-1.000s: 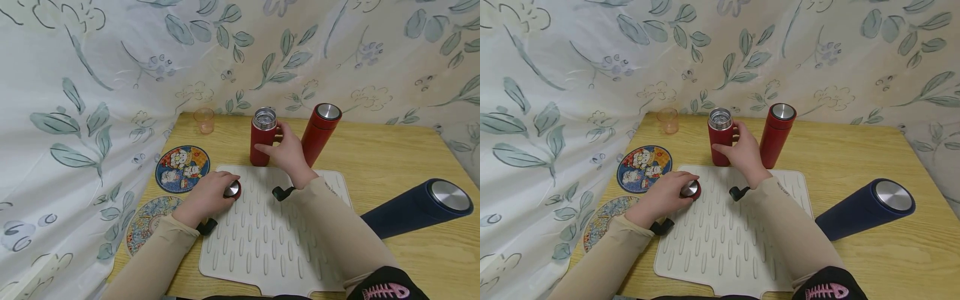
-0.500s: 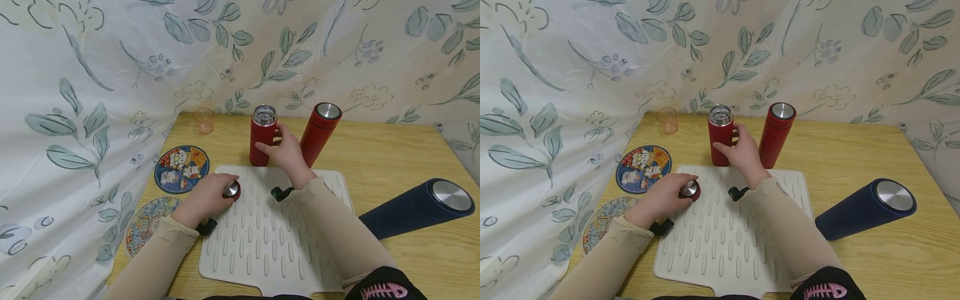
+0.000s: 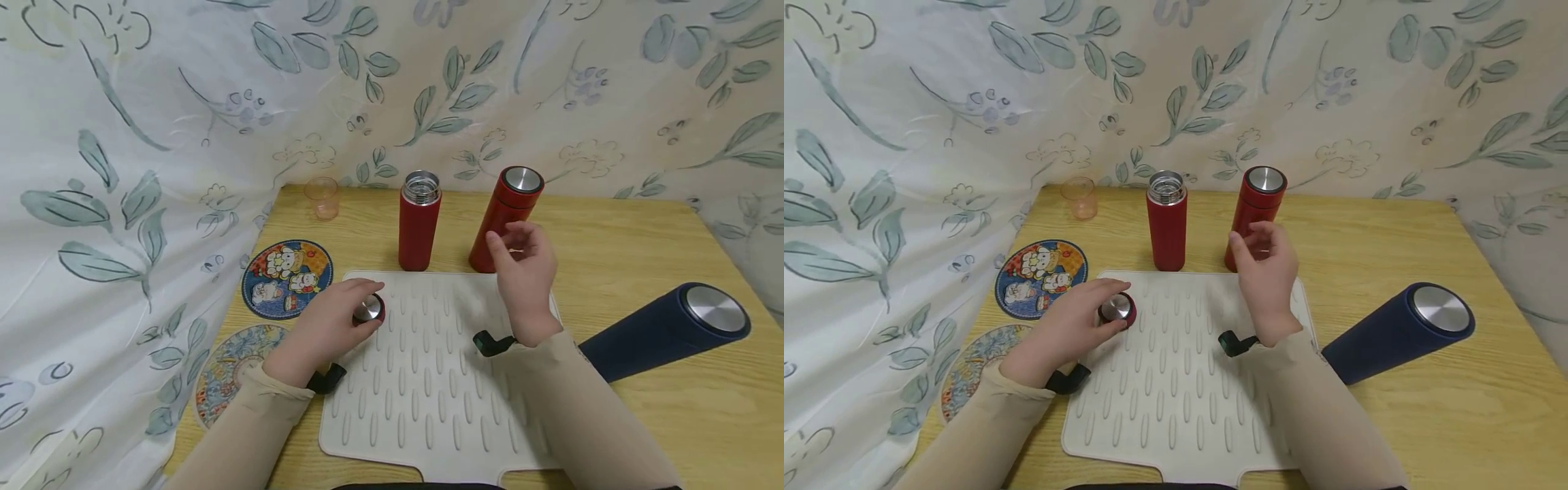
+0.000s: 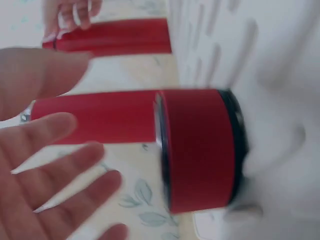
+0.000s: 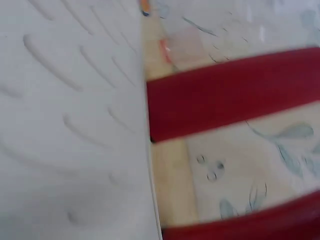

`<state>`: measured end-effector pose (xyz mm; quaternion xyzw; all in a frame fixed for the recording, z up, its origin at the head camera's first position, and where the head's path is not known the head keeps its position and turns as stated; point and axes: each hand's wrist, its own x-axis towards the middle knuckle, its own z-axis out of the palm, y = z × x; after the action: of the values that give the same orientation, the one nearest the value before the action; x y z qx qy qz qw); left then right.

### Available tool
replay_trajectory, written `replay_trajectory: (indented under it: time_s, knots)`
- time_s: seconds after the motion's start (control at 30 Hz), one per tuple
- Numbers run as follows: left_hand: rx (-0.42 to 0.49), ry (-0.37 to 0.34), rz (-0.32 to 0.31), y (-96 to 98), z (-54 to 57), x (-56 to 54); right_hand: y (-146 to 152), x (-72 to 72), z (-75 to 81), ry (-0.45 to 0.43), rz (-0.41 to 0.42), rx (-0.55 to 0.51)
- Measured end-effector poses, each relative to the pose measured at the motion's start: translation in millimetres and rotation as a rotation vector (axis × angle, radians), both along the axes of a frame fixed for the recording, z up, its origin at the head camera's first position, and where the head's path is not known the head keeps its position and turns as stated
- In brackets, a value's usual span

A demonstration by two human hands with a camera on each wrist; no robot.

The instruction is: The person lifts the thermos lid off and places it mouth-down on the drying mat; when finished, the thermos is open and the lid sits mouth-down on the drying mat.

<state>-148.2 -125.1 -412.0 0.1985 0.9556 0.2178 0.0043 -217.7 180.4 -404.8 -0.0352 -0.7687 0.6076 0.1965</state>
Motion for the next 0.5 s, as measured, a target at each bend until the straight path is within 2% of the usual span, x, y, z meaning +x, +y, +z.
replay_trajectory:
  time_s: [0.07, 0.13, 0.23, 0.33, 0.5]
  knots:
    - [0.053, 0.051, -0.01, 1.0, 3.4, 7.2, 9.5, -0.6, 0.5, 0.016, -0.067, -0.051]
    - [0.099, 0.085, -0.036, 3.2, 6.0, 14.9, 16.9, -6.2, 0.9, -0.044, -0.07, -0.062]
    - [0.126, 0.125, -0.099, 6.7, 8.7, 26.9, 22.8, -19.8, -1.2, -0.177, -0.002, -0.034]
    - [0.108, 0.149, -0.149, 9.9, 9.3, 36.7, 24.6, -32.2, -6.9, -0.259, 0.065, 0.001]
    - [0.089, 0.156, -0.181, 13.8, 10.3, 44.8, 24.3, -41.1, -15.2, -0.226, 0.082, 0.008]
